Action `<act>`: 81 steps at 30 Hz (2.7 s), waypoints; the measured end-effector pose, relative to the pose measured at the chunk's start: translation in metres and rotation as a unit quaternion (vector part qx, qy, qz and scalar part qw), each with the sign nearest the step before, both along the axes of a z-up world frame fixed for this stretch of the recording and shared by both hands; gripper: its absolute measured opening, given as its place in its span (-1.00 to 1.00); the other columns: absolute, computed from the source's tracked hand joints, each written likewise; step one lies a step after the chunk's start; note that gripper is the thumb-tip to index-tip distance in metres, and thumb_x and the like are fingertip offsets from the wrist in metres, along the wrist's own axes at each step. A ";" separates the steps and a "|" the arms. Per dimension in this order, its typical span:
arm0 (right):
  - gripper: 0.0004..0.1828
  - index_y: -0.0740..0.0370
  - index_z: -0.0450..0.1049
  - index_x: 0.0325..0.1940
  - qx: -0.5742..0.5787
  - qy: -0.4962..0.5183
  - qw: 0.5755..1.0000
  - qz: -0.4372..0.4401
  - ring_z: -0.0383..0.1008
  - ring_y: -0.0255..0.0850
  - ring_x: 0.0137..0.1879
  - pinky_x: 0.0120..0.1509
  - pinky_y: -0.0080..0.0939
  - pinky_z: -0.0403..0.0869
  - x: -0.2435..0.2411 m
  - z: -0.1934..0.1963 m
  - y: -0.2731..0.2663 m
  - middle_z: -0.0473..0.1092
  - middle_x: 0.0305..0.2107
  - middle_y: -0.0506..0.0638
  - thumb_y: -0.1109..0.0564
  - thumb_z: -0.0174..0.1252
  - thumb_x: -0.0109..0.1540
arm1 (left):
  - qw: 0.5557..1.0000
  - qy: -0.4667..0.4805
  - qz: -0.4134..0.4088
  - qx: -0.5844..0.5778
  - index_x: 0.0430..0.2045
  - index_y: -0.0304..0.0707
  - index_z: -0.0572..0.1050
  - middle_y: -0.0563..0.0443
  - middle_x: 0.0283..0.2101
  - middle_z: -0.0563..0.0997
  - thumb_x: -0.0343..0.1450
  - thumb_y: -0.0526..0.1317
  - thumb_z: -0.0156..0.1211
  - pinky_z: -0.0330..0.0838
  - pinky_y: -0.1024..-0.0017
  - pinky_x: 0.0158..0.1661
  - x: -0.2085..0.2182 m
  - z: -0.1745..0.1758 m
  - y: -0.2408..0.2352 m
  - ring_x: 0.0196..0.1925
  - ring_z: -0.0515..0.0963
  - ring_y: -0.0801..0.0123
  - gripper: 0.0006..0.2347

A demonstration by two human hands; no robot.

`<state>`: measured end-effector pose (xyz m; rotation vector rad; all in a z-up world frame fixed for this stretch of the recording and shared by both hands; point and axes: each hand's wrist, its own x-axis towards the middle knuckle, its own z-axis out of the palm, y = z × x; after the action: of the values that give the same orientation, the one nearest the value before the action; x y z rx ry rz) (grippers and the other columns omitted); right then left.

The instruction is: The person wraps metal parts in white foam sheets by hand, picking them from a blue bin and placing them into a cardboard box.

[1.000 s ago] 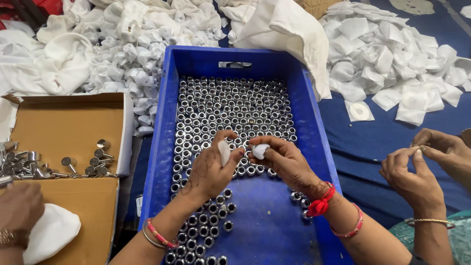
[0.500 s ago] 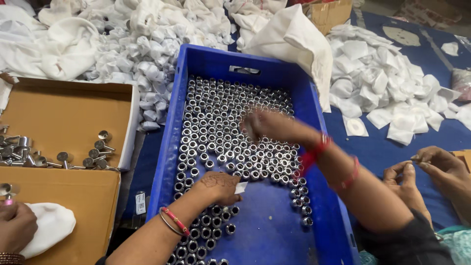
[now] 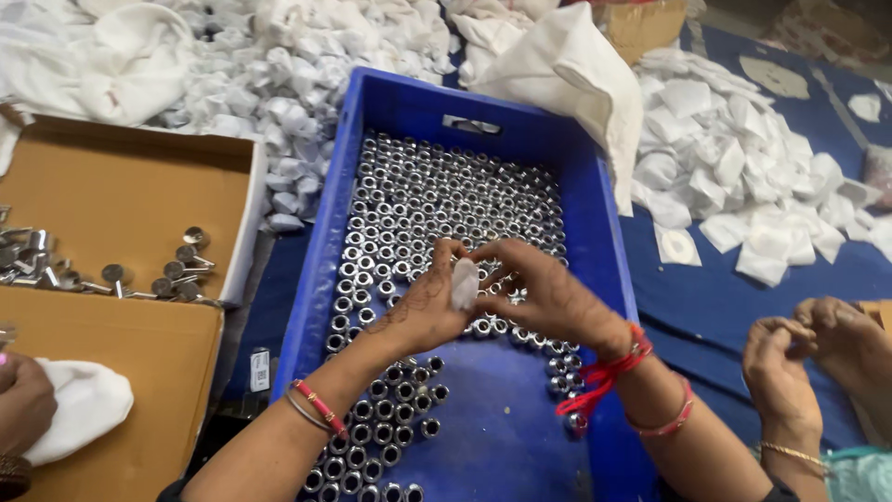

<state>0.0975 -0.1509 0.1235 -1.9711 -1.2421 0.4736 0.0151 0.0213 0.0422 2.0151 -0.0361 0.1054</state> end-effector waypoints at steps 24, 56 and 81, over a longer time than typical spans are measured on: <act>-0.81 0.34 0.41 -0.02 0.224 0.246 0.923 -0.192 0.54 -0.39 -0.12 -0.01 -0.33 0.62 0.024 -0.076 -0.037 0.51 -0.24 -0.06 0.15 0.10 0.36 | 0.996 -0.078 0.020 -0.024 0.19 -0.26 0.37 -0.03 0.00 0.59 0.49 -0.08 0.23 0.49 0.41 -0.12 0.001 -0.030 0.019 -0.05 0.60 0.37 -0.58; -0.71 0.24 0.52 0.00 0.168 0.007 0.983 -0.078 0.62 -0.25 0.02 0.14 -0.30 0.61 0.007 -0.057 -0.037 0.54 -0.15 -0.01 0.39 0.10 0.22 | 0.982 -0.118 -0.032 0.140 -0.39 -0.35 0.53 0.02 -0.10 0.61 0.39 0.14 0.35 0.48 0.26 -0.29 0.005 -0.039 0.018 -0.34 0.51 0.38 -0.57; -0.74 0.10 0.57 -0.08 -0.177 -0.087 0.980 -0.032 0.55 -0.15 -0.07 0.05 -0.11 0.50 -0.006 -0.043 -0.080 0.53 -0.23 -0.06 0.07 0.31 0.16 | 0.899 -0.013 0.149 -0.411 -0.15 -0.17 0.43 0.12 -0.27 0.62 0.38 -0.20 0.43 0.48 0.60 -0.40 0.000 -0.018 0.017 -0.37 0.58 0.58 -0.72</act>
<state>0.0911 -0.2306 0.0807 -2.3877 -1.2635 0.5284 0.0152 0.0379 0.0243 1.1563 0.2628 0.2907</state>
